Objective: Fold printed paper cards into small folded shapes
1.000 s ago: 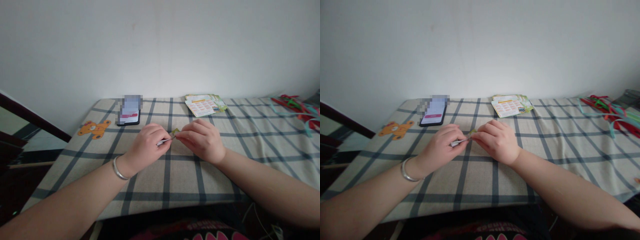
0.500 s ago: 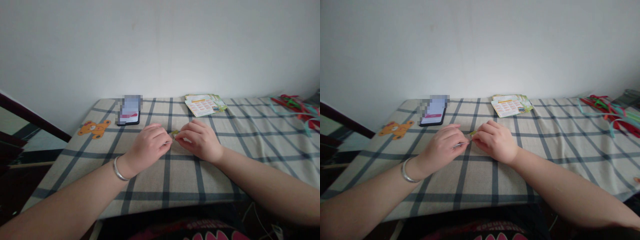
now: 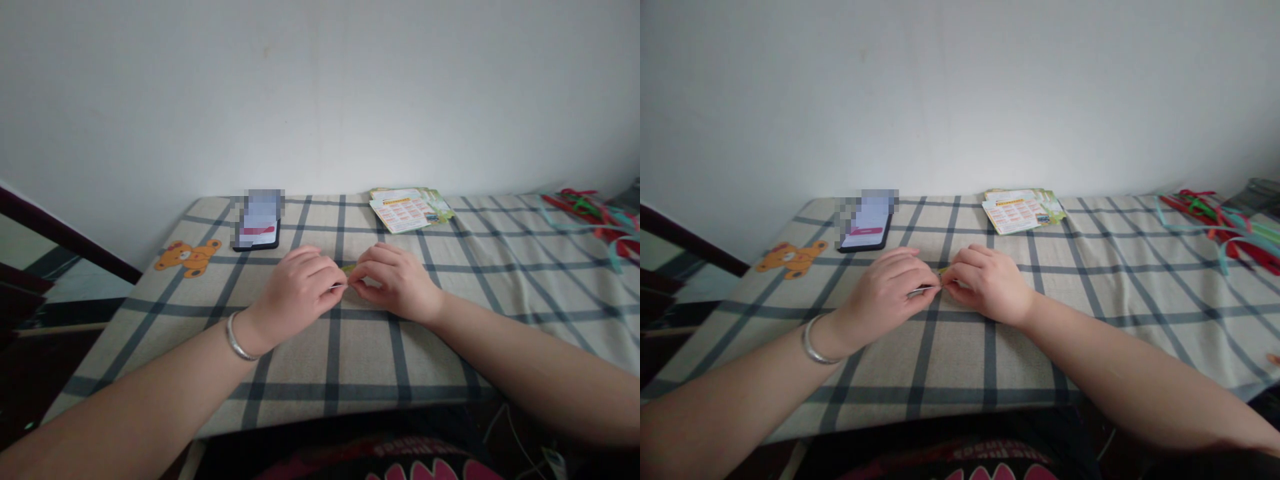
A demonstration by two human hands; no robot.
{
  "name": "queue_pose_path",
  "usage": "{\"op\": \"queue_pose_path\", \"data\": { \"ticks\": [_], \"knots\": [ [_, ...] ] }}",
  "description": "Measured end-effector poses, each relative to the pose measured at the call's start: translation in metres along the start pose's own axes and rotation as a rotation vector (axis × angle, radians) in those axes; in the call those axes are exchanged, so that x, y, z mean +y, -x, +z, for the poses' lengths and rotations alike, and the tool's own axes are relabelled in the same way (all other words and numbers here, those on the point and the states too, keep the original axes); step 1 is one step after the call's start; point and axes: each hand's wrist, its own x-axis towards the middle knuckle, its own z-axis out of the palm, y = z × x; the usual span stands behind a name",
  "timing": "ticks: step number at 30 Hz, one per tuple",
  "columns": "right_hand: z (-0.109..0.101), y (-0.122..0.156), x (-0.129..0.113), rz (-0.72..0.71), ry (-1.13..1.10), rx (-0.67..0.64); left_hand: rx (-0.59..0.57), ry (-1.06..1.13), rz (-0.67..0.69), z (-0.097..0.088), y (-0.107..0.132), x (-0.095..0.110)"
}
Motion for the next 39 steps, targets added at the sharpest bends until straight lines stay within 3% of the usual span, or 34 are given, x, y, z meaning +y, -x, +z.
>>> {"op": "queue_pose_path", "data": {
  "ticks": [21, 34, 39],
  "knots": [
    [-0.0037, 0.0009, -0.0009, 0.024, 0.026, 0.021, 0.061, -0.008, 0.04, -0.005, -0.0015, -0.0003],
    [-0.0021, 0.0, 0.0002, 0.049, 0.078, -0.015, 0.055, -0.026, 0.013, -0.0038, -0.0012, -0.0017],
    [-0.0028, 0.0011, 0.0044, 0.073, 0.082, -0.021, 0.056, -0.014, -0.058, -0.0038, -0.0004, -0.0042]
  ]
}}
